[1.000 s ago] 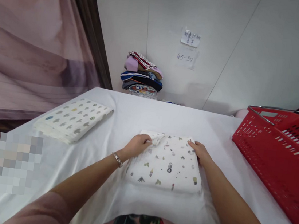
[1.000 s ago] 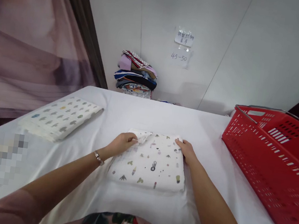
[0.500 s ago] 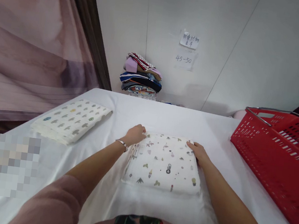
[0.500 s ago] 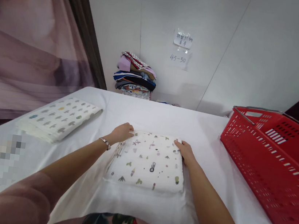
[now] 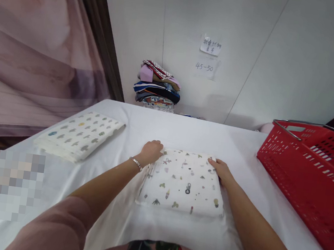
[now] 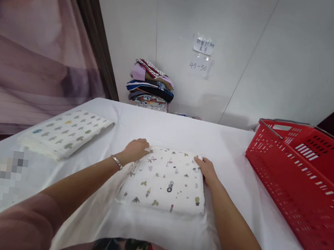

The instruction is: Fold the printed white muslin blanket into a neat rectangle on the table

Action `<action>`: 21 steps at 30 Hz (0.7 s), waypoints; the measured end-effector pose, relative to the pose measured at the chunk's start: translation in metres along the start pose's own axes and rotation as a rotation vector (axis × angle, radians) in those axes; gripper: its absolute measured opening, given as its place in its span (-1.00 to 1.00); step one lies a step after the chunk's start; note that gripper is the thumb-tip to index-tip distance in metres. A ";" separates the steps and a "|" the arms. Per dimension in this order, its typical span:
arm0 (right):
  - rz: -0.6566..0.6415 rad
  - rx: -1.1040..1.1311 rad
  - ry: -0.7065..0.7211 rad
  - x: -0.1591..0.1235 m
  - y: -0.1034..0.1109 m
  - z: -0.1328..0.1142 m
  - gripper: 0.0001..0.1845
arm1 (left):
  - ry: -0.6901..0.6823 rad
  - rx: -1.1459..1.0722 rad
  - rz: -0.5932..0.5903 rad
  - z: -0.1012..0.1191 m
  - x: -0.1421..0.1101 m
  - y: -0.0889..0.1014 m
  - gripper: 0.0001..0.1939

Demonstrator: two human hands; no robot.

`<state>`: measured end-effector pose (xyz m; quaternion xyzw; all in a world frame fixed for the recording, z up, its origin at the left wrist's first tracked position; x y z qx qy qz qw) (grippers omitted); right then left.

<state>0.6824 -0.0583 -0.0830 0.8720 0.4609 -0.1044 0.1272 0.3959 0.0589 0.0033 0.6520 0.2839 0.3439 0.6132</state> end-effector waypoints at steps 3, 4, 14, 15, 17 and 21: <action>-0.003 0.005 0.004 0.001 0.000 0.000 -0.66 | -0.023 0.026 0.017 0.003 0.000 -0.001 -0.83; -0.001 0.004 0.005 0.001 0.000 0.000 -0.65 | -0.030 0.024 0.022 0.004 0.000 -0.001 -0.84; -0.008 -0.015 0.036 0.004 0.000 0.001 -0.60 | -0.020 0.035 0.007 0.004 -0.001 0.000 -0.85; -0.008 -0.016 0.040 0.003 0.000 0.000 -0.60 | -0.017 0.034 0.009 0.004 -0.001 0.001 -0.84; -0.010 -0.020 0.046 0.002 0.000 -0.001 -0.60 | -0.022 0.037 0.019 0.004 -0.001 0.001 -0.83; 0.005 -0.032 0.061 0.002 0.001 -0.003 -0.59 | -0.029 0.014 0.009 0.004 0.000 0.002 -0.83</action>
Point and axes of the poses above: each hand's wrist, its own x-axis towards the middle knuckle, its own y-axis out of the back of the hand, z = x × y, the point moved 9 cm from there along x, towards the middle knuckle, and after that the axes turned 7 degrees about z, right-handed, at the moved point
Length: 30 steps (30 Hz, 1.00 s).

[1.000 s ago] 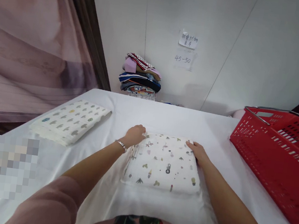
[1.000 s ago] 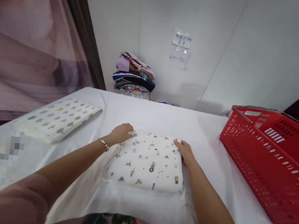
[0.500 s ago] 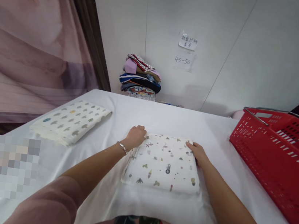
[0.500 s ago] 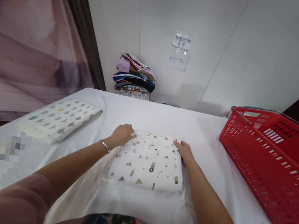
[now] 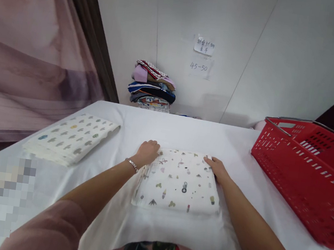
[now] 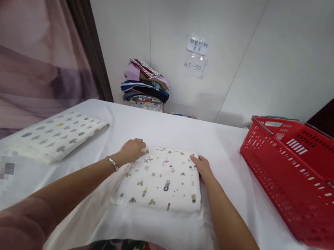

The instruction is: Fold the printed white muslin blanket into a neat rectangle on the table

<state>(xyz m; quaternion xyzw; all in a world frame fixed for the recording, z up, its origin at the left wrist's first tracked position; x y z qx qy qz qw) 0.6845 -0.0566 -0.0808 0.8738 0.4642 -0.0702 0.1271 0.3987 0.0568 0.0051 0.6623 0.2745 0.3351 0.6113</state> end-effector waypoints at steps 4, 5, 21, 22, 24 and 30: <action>-0.002 -0.003 0.015 0.002 0.000 0.002 -0.59 | 0.034 -0.041 -0.032 -0.003 0.003 0.001 -0.82; -0.005 -0.002 0.015 0.003 0.000 0.002 -0.58 | 0.037 -0.041 -0.035 -0.003 0.003 0.002 -0.82; -0.019 0.004 0.011 0.004 0.000 0.005 -0.60 | 0.063 -0.111 -0.026 -0.005 0.002 -0.004 -0.77; -0.014 0.002 0.009 0.005 0.000 0.005 -0.60 | 0.056 -0.129 -0.012 -0.006 0.003 -0.002 -0.79; -0.006 -0.002 0.004 0.004 0.000 0.005 -0.60 | 0.059 -0.183 0.056 -0.011 0.007 0.007 -0.80; 0.002 -0.017 0.016 0.002 0.001 0.001 -0.55 | 0.255 -0.352 0.092 -0.037 0.016 -0.004 -0.77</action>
Point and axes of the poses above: each hand's wrist, its own x-axis towards the middle knuckle, its own y-axis out of the back of the hand, z = x × y, the point moved 9 cm from there along x, towards the middle knuckle, and after that the axes turned 7 degrees about z, right-handed, at the moved point
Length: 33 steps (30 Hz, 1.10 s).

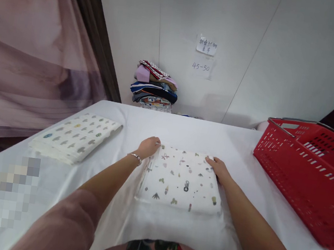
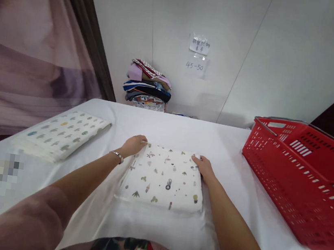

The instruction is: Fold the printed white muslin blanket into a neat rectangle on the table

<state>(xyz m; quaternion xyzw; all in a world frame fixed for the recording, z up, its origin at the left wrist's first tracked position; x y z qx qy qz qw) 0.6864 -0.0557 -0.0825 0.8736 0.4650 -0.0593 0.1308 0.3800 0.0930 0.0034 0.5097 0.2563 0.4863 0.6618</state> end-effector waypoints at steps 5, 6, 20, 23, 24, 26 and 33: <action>0.011 -0.019 0.011 0.000 0.000 -0.001 -0.56 | 0.076 -0.017 -0.030 -0.012 -0.004 -0.020 -0.73; 0.014 -0.019 0.008 0.000 0.001 -0.001 -0.56 | 0.074 -0.020 -0.022 -0.012 -0.004 -0.020 -0.73; 0.156 -0.487 0.097 0.016 -0.001 -0.033 -0.14 | 0.127 -0.079 0.000 -0.008 -0.006 -0.025 -0.76; 0.181 -0.532 0.168 0.021 -0.003 -0.037 -0.29 | 0.140 -0.086 -0.007 -0.008 -0.006 -0.025 -0.75; 0.188 -0.530 0.186 0.022 -0.003 -0.038 -0.33 | 0.139 -0.090 -0.004 -0.008 -0.006 -0.025 -0.75; 0.210 -0.522 0.211 0.023 -0.001 -0.040 -0.37 | 0.129 -0.095 0.009 -0.006 -0.006 -0.025 -0.75; 0.193 -0.758 0.212 0.026 -0.007 -0.041 -0.45 | 0.139 -0.076 0.011 -0.007 -0.005 -0.029 -0.73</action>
Point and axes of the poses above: each hand's wrist, its own x-axis towards the middle knuckle, its own y-axis out of the back of the hand, z = x × y, the point moved 9 cm from there along x, towards the middle knuckle, and after that the axes turned 7 degrees about z, right-handed, at the moved point
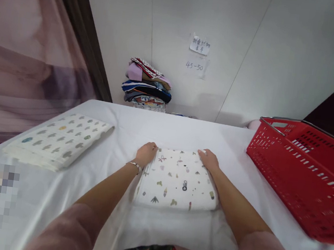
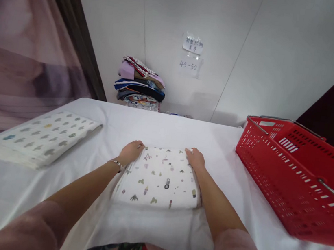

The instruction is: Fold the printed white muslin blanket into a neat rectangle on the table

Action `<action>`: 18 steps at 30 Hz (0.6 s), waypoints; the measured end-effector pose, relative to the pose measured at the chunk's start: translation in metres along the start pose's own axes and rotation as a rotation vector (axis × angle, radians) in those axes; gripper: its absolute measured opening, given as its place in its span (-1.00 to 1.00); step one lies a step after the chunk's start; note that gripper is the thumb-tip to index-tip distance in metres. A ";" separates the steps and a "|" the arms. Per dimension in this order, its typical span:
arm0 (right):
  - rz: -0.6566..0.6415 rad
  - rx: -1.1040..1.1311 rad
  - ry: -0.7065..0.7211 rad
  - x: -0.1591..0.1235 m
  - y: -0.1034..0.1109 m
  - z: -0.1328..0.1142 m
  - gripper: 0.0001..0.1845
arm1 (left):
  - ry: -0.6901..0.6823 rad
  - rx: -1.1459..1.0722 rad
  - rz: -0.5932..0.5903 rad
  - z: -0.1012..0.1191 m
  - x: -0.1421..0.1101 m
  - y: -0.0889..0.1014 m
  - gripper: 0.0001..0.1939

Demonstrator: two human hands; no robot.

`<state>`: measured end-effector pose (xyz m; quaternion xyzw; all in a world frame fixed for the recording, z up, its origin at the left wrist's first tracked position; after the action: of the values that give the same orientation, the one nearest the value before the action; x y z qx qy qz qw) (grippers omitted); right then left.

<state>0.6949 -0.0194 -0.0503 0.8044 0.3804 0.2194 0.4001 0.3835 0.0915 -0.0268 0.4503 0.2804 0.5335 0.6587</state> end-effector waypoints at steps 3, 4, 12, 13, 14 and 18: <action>-0.023 -0.065 -0.010 -0.002 0.002 -0.003 -0.42 | -0.038 0.028 0.036 0.004 -0.003 0.004 -0.72; -0.015 -0.104 0.000 -0.004 0.004 -0.006 -0.39 | -0.077 0.053 0.078 0.010 -0.005 0.008 -0.71; -0.023 -0.240 0.680 -0.072 -0.008 -0.092 -0.35 | -0.566 0.215 0.142 0.078 -0.052 -0.001 -0.56; -0.104 -0.239 0.718 -0.079 -0.018 -0.095 -0.33 | -0.552 0.219 0.094 0.078 -0.053 -0.008 -0.52; -0.179 -0.240 0.733 -0.084 -0.027 -0.096 -0.31 | -0.525 0.220 0.052 0.075 -0.052 -0.014 -0.48; -0.294 -0.250 0.704 -0.082 -0.046 -0.090 -0.25 | -0.454 0.219 -0.006 0.064 -0.048 -0.027 -0.41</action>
<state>0.5654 -0.0238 -0.0389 0.5622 0.5755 0.4667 0.3672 0.4367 0.0260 -0.0287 0.6265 0.1828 0.3833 0.6536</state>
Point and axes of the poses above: each hand's wrist, its own x-axis towards the middle knuckle, its own y-axis out of the back of the hand, z = x × y, the point moved 9 cm from there along x, towards the middle knuckle, and after that the axes turned 7 degrees about z, right-handed, at the moved point
